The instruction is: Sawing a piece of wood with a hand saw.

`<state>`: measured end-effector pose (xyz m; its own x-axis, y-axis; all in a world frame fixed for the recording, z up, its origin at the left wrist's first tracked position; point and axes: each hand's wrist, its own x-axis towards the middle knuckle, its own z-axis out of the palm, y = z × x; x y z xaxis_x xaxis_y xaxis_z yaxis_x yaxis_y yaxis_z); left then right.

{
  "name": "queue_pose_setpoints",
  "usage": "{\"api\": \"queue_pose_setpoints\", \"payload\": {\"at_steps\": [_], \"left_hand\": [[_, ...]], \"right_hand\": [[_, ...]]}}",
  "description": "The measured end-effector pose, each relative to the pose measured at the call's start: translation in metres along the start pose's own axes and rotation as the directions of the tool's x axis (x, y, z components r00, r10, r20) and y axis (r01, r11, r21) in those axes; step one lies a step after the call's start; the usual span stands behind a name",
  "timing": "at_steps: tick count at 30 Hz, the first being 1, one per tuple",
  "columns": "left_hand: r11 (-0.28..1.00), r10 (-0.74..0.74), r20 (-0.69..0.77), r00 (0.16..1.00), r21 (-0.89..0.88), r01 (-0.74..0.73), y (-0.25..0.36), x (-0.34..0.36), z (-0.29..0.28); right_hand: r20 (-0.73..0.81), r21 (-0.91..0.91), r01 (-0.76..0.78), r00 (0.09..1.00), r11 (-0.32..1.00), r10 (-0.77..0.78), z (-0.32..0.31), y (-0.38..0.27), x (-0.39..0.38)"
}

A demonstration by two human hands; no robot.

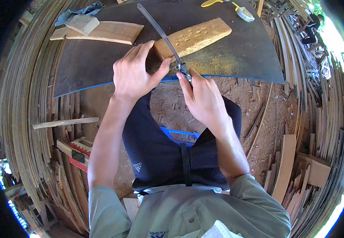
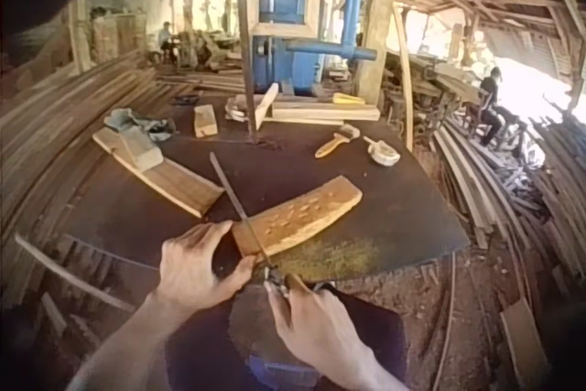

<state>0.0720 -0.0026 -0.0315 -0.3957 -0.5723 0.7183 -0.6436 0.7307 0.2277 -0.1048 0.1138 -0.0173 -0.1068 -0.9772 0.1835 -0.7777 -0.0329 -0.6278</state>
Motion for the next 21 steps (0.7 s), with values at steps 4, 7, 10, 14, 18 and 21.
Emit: {"api": "queue_pose_setpoints", "payload": {"at_steps": [4, 7, 10, 14, 18, 21], "left_hand": [[0.998, 0.051, -0.020, 0.998, 0.038, -0.051, 0.002, 0.000, 0.001], [0.997, 0.071, -0.051, 0.996, 0.042, -0.069, 0.003, 0.004, 0.005], [0.997, 0.065, -0.045, 0.997, 0.053, -0.063, 0.001, 0.003, 0.003], [0.997, 0.066, -0.066, 0.996, 0.042, -0.063, 0.001, 0.002, 0.003], [1.000, 0.016, -0.050, 0.999, 0.006, -0.016, 0.000, 0.003, 0.001], [0.999, -0.010, -0.069, 0.998, 0.032, 0.013, 0.006, 0.004, -0.001]], "right_hand": [[0.023, 0.055, -0.015, 1.000, 0.998, 0.014, -0.001, 0.003, -0.004], [-0.018, 0.003, 0.010, 1.000, 1.000, -0.010, -0.003, 0.006, -0.006], [0.004, 0.007, -0.040, 0.999, 0.999, 0.040, -0.005, 0.012, -0.022], [0.056, 0.064, -0.163, 0.986, 0.985, 0.159, -0.017, 0.030, -0.083], [0.083, 0.093, -0.375, 0.926, 0.922, 0.368, -0.048, 0.043, -0.140], [0.045, 0.110, -0.314, 0.949, 0.943, 0.311, -0.058, 0.034, -0.132]]}}
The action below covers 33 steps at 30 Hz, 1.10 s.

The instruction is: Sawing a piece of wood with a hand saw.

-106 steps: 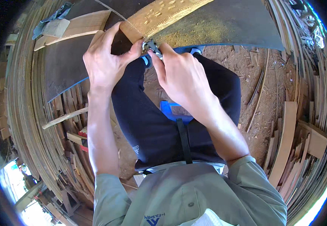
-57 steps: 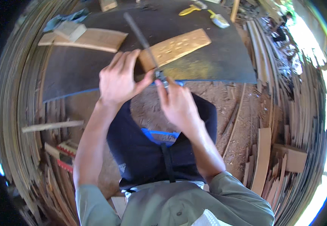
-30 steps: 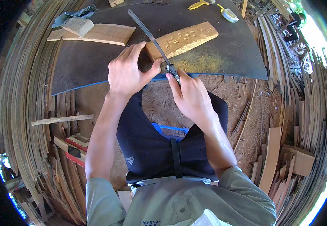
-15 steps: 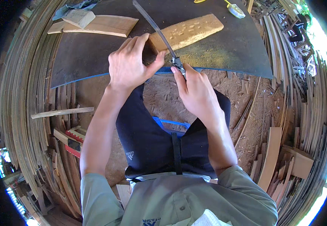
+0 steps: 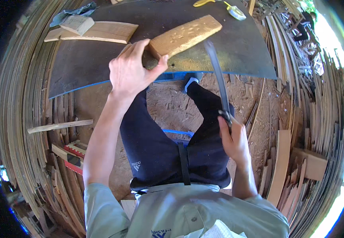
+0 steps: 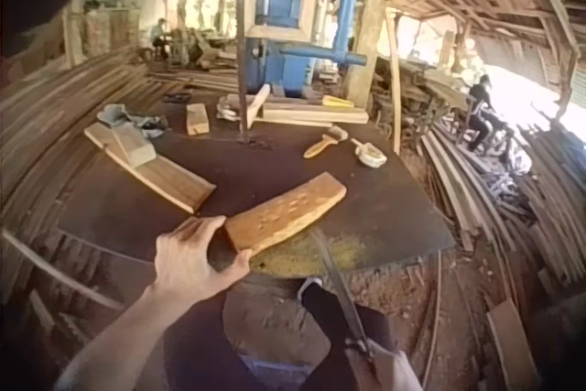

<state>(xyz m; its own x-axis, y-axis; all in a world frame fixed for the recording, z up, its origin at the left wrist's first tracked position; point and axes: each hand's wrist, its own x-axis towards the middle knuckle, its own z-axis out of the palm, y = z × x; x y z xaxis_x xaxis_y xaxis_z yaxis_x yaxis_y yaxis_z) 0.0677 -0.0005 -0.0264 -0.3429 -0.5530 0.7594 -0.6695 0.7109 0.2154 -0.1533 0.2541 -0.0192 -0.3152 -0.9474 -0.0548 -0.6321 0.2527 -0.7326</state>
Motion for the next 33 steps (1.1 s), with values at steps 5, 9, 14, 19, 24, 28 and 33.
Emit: {"api": "queue_pose_setpoints", "payload": {"at_steps": [5, 9, 14, 19, 24, 28, 33], "left_hand": [[0.998, -0.057, 0.011, 0.998, 0.013, 0.057, -0.001, -0.005, 0.004], [0.995, -0.092, 0.042, 0.995, -0.022, 0.093, 0.006, -0.003, 0.006], [0.996, -0.077, 0.025, 0.997, -0.043, 0.078, -0.002, -0.007, 0.006], [0.998, -0.060, -0.005, 0.998, -0.033, 0.059, -0.002, -0.005, 0.008], [0.999, 0.032, -0.038, 0.999, 0.004, -0.032, 0.002, -0.003, 0.007], [0.999, 0.045, -0.051, 0.998, 0.004, -0.045, 0.001, -0.007, 0.008], [0.998, 0.057, -0.079, 0.995, 0.024, -0.055, 0.003, -0.008, 0.004]], "right_hand": [[-0.082, 0.020, 0.309, 0.948, 0.951, -0.306, 0.039, -0.027, 0.071], [-0.103, 0.011, 0.384, 0.919, 0.923, -0.381, 0.054, -0.046, 0.108], [-0.017, 0.045, 0.304, 0.953, 0.952, -0.303, 0.059, -0.063, 0.120], [-0.060, -0.012, 0.358, 0.932, 0.934, -0.358, 0.063, -0.060, 0.124], [-0.030, -0.077, 0.308, 0.950, 0.948, -0.311, 0.058, -0.054, 0.114], [0.010, -0.154, 0.219, 0.975, 0.963, -0.220, 0.056, -0.061, 0.103], [-0.022, -0.140, 0.217, 0.975, 0.966, -0.222, 0.057, -0.061, 0.099]]}}
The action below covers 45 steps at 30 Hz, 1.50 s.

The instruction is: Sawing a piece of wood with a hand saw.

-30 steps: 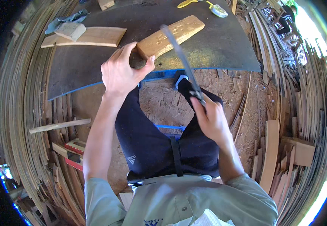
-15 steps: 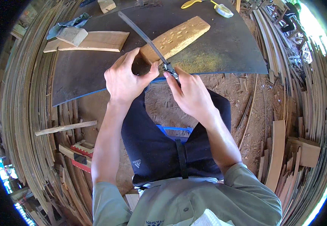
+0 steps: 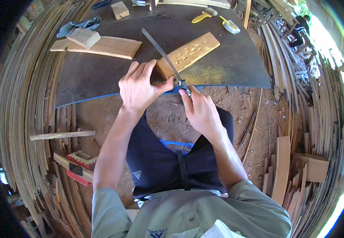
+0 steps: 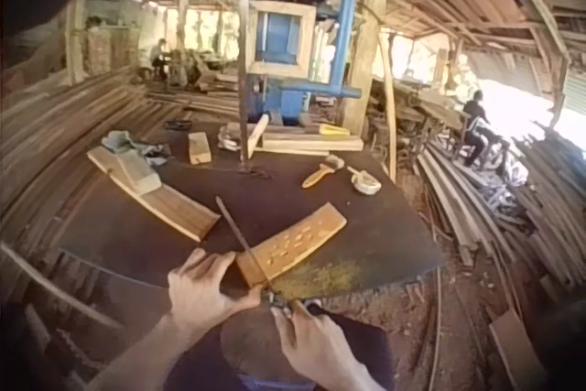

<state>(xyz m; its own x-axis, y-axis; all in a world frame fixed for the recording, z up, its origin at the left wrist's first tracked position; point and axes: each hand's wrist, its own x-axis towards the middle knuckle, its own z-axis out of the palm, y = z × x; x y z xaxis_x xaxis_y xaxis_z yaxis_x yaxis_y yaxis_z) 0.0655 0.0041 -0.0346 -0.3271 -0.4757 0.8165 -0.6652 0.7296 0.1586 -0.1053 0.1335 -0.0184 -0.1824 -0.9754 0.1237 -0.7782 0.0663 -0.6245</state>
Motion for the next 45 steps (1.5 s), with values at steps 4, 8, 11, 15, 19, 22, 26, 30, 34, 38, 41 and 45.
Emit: {"api": "queue_pose_setpoints", "payload": {"at_steps": [4, 8, 11, 15, 19, 22, 26, 30, 34, 38, 41, 45], "left_hand": [[0.997, 0.022, -0.033, 0.999, -0.077, -0.025, 0.015, 0.002, 0.005], [0.999, -0.003, -0.091, 0.996, -0.045, -0.001, 0.016, 0.014, -0.009], [0.998, -0.001, -0.157, 0.988, -0.064, -0.009, -0.005, 0.030, -0.029], [0.999, -0.007, -0.024, 1.000, -0.048, 0.006, -0.013, 0.051, -0.056], [0.983, -0.144, 0.084, 0.986, -0.100, 0.152, -0.028, 0.085, -0.081], [0.933, -0.273, 0.225, 0.935, -0.174, 0.314, -0.038, 0.124, -0.085], [0.979, -0.137, 0.241, 0.961, -0.114, 0.169, -0.042, 0.161, -0.076], [0.996, -0.054, 0.315, 0.948, -0.057, 0.075, -0.018, 0.176, -0.057], [0.994, 0.009, 0.283, 0.959, -0.111, 0.023, 0.041, 0.187, -0.069], [0.957, 0.124, 0.363, 0.924, -0.291, -0.014, 0.045, 0.183, -0.063], [0.982, 0.154, 0.381, 0.912, -0.159, -0.099, 0.043, 0.174, -0.071], [0.922, 0.223, 0.149, 0.963, -0.352, -0.159, 0.004, 0.160, -0.059]], "right_hand": [[-0.059, 0.150, 0.070, 0.996, 0.986, -0.062, -0.018, 0.007, -0.014], [-0.048, 0.386, -0.011, 0.998, 0.923, 0.031, -0.030, 0.013, -0.030], [-0.036, 0.732, -0.077, 0.988, 0.677, 0.152, -0.053, 0.027, -0.045], [-0.093, 0.780, -0.092, 0.961, 0.619, 0.261, -0.072, 0.036, -0.056], [-0.098, 0.732, -0.138, 0.948, 0.667, 0.304, -0.069, 0.065, -0.078], [-0.125, 0.676, -0.184, 0.926, 0.713, 0.357, -0.079, 0.082, -0.096], [-0.147, 0.662, -0.175, 0.923, 0.729, 0.355, -0.081, 0.096, -0.098], [-0.193, 0.523, -0.167, 0.932, 0.836, 0.307, -0.088, 0.114, -0.100], [-0.241, 0.390, -0.157, 0.933, 0.907, 0.266, -0.098, 0.129, -0.107], [-0.274, 0.336, -0.166, 0.925, 0.927, 0.264, -0.104, 0.149, -0.119], [-0.269, 0.386, -0.173, 0.918, 0.906, 0.290, -0.102, 0.153, -0.126], [-0.246, 0.381, -0.155, 0.933, 0.912, 0.262, -0.093, 0.153, -0.126]]}}
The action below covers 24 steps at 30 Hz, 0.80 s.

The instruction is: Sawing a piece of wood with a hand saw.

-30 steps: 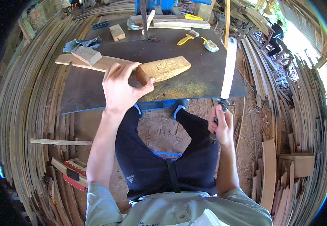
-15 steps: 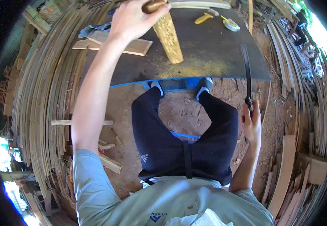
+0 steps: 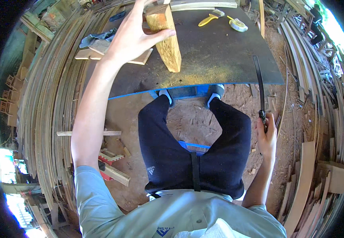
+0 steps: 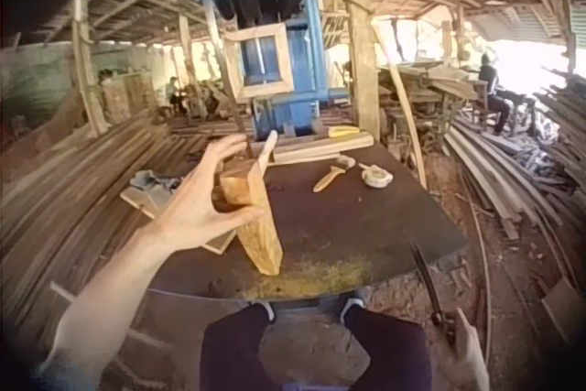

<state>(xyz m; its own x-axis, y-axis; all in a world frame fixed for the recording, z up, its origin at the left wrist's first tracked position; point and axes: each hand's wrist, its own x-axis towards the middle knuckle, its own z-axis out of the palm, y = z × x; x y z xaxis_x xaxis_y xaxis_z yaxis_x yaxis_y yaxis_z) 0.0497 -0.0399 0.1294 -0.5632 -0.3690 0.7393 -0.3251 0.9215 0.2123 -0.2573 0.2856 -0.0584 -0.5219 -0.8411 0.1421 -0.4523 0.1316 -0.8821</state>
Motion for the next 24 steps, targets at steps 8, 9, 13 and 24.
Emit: {"api": "queue_pose_setpoints", "payload": {"at_steps": [8, 9, 13, 24], "left_hand": [[0.930, -0.293, 0.077, 0.953, -0.207, 0.303, 0.002, 0.006, -0.005], [0.942, -0.242, 0.059, 0.968, -0.225, 0.250, -0.006, 0.004, -0.004], [0.992, -0.102, 0.103, 0.989, -0.057, 0.108, 0.007, 0.003, -0.002], [0.958, -0.192, 0.271, 0.943, -0.157, 0.240, 0.007, 0.007, -0.016]], "right_hand": [[0.013, 0.073, 0.034, 0.999, 0.997, -0.035, 0.017, -0.007, 0.007], [0.031, 0.082, 0.024, 0.999, 0.996, -0.027, 0.017, -0.011, 0.008], [0.021, 0.109, 0.022, 0.999, 0.994, -0.024, 0.016, -0.004, 0.005], [0.059, 0.138, -0.096, 0.994, 0.986, 0.088, 0.019, -0.005, -0.001]]}}
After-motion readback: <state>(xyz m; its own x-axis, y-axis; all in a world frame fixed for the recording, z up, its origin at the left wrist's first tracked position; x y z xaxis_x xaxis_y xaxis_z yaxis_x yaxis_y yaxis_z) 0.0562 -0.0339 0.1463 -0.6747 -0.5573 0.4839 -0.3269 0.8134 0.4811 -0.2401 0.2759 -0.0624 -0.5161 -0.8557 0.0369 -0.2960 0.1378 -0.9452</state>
